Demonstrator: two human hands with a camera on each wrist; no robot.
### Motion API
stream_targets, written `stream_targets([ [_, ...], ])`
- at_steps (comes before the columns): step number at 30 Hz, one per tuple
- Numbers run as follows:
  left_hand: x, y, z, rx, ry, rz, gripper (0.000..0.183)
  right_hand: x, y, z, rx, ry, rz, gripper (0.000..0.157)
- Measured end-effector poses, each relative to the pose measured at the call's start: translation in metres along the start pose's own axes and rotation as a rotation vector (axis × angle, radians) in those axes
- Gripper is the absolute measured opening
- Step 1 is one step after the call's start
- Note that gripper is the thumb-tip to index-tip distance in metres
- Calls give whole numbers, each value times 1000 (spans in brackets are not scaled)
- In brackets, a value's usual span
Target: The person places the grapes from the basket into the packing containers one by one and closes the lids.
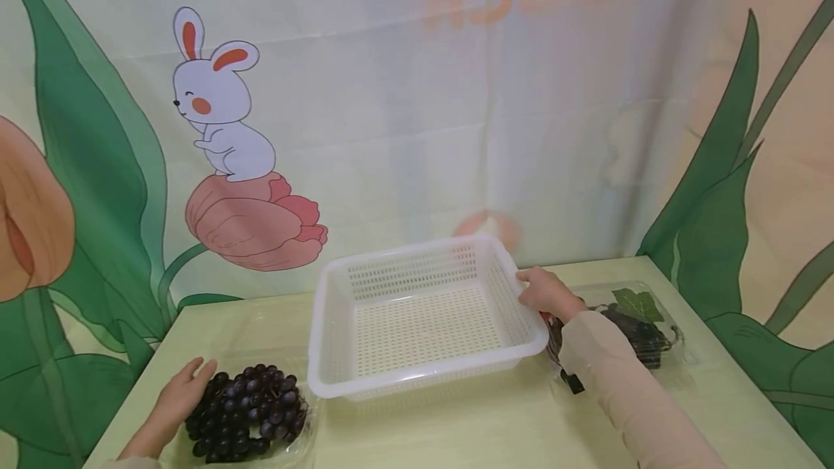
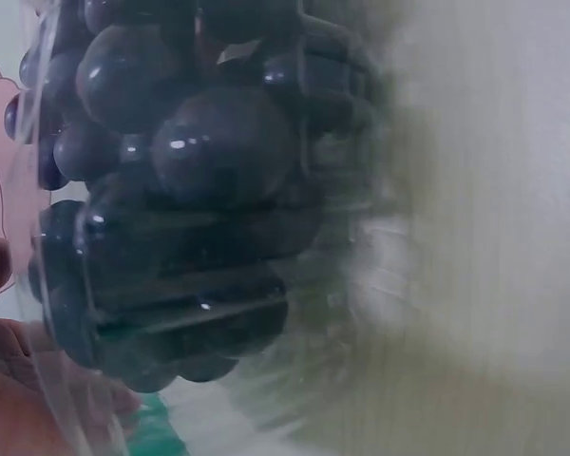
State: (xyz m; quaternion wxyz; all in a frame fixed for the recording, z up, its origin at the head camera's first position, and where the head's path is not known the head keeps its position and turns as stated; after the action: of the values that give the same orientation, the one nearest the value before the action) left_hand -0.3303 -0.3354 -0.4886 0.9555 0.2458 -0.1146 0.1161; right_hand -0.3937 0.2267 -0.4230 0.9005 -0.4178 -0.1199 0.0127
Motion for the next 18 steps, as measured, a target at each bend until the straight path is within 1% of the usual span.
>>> stream_targets([
  [1, -3, -4, -1, 4, 9, 5, 89, 0, -1, 0, 16, 0, 11, 55],
  [4, -4, -9, -2, 14, 12, 5, 91, 0, -2, 2, 52, 3, 28, 55],
  [7, -1, -8, -3, 7, 7, 3, 90, 0, 1, 4, 61, 12, 10, 55],
  [8, 3, -6, -2, 8, -3, 1, 91, 0, 3, 5, 55, 16, -5, 55],
  [13, 14, -4, 0, 3, -18, 23, 100, 0, 9, 9, 0, 29, -61, 56],
  [18, 22, -4, 1, 30, -40, 36, 105, 2, 11, 10, -27, 26, -68, 57],
])
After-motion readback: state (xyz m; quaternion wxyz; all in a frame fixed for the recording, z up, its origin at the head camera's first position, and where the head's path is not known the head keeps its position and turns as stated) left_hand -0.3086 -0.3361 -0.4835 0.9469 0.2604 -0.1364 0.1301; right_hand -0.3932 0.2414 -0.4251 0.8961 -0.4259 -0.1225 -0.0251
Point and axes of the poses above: each hand's wrist, its own x-axis away from the middle knuckle, its own z-axis out of the back of the hand, y = z × x, the point moved 8 cm from there along -x, towards the middle knuckle, and after that the axes turned 13 degrees about -x, right-handed, at the moved point
